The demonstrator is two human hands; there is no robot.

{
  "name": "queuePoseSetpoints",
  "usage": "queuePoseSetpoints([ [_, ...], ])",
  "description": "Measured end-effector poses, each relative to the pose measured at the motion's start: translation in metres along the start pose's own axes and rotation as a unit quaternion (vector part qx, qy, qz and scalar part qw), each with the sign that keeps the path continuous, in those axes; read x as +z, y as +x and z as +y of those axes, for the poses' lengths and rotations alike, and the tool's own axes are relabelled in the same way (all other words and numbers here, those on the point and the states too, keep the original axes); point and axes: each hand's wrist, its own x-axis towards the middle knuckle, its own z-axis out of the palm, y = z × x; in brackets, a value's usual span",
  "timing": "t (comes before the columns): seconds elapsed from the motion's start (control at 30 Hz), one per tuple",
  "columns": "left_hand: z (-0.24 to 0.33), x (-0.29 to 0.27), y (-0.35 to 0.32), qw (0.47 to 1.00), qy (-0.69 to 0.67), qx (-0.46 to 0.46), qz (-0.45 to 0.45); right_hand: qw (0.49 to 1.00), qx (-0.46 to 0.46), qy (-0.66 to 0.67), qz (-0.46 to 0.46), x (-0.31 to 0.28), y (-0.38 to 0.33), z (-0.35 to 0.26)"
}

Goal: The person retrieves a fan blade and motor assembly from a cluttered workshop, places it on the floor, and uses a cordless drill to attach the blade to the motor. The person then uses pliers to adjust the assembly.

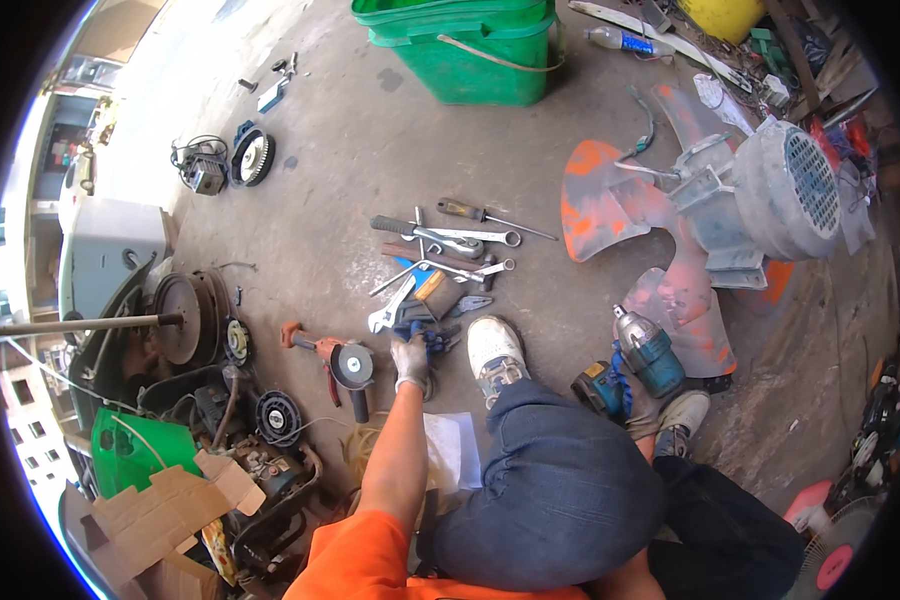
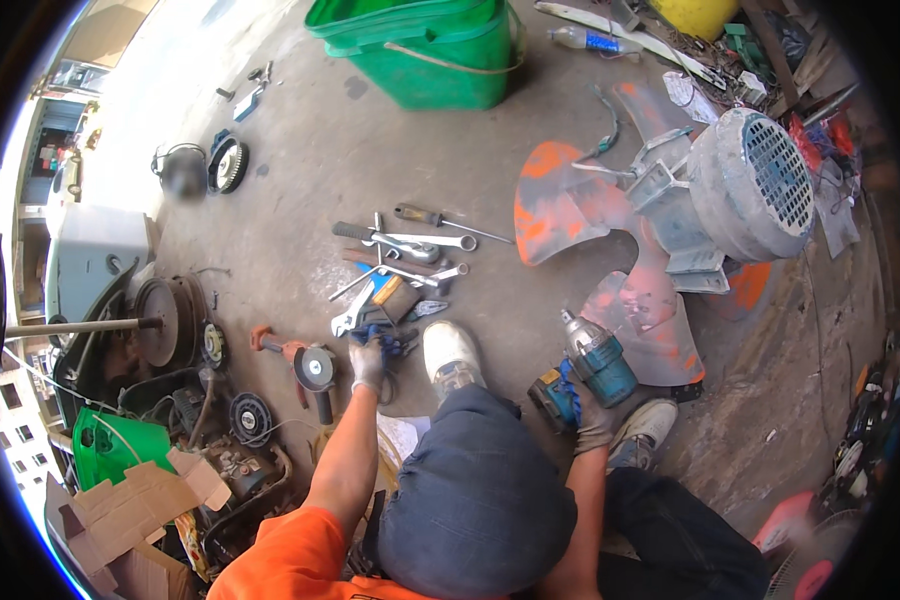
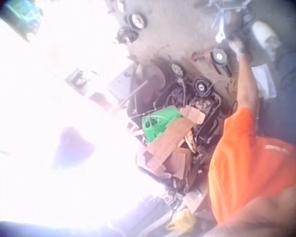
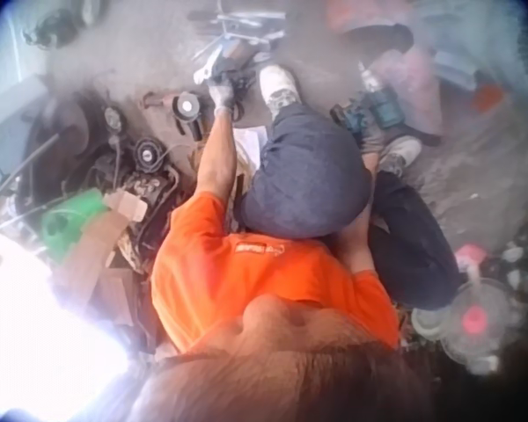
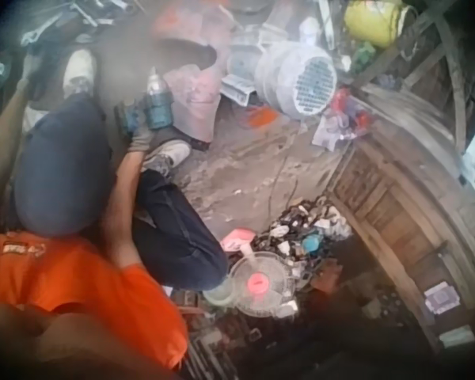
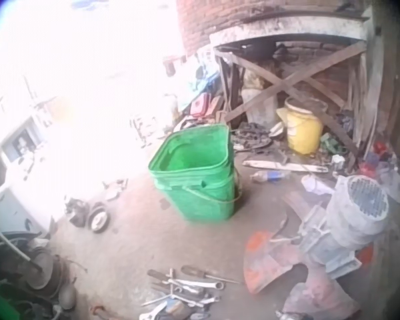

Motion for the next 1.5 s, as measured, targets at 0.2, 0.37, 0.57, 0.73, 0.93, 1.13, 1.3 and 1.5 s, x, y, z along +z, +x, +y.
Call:
queuePoseSetpoints([
  [0.2,0.204,0.002,-0.041,0.950,-0.206,-0.117,-0.203,1.000,-0.022,0.020,-0.007,0.016,-0.021,-0.082],
  [0.37,0.393,0.052,-0.060,0.785,-0.265,-0.098,-0.551,0.980,-0.195,-0.025,-0.025,0.016,-0.005,-0.089],
  [0.57,0.513,0.095,-0.126,0.720,-0.196,-0.069,-0.663,0.963,-0.241,0.122,0.007,0.014,-0.026,-0.177],
  [0.73,0.550,0.110,-0.176,0.724,-0.125,-0.041,-0.677,0.926,-0.217,0.309,-0.034,-0.009,-0.020,-0.163],
  [0.93,0.559,0.133,-0.220,0.755,-0.068,-0.032,-0.651,0.863,-0.246,0.441,-0.027,-0.027,-0.015,-0.164],
  [1.13,0.544,0.152,-0.229,0.740,-0.096,0.016,-0.665,0.861,-0.207,0.465,-0.011,-0.044,-0.010,-0.164],
  [1.3,0.537,0.163,-0.238,0.719,-0.164,-0.056,-0.673,0.895,-0.240,0.374,0.028,-0.054,-0.004,-0.152],
  [1.5,0.529,0.172,-0.219,0.609,0.070,0.525,-0.591,0.899,-0.188,0.393,0.033,-0.061,-0.016,-0.176],
])
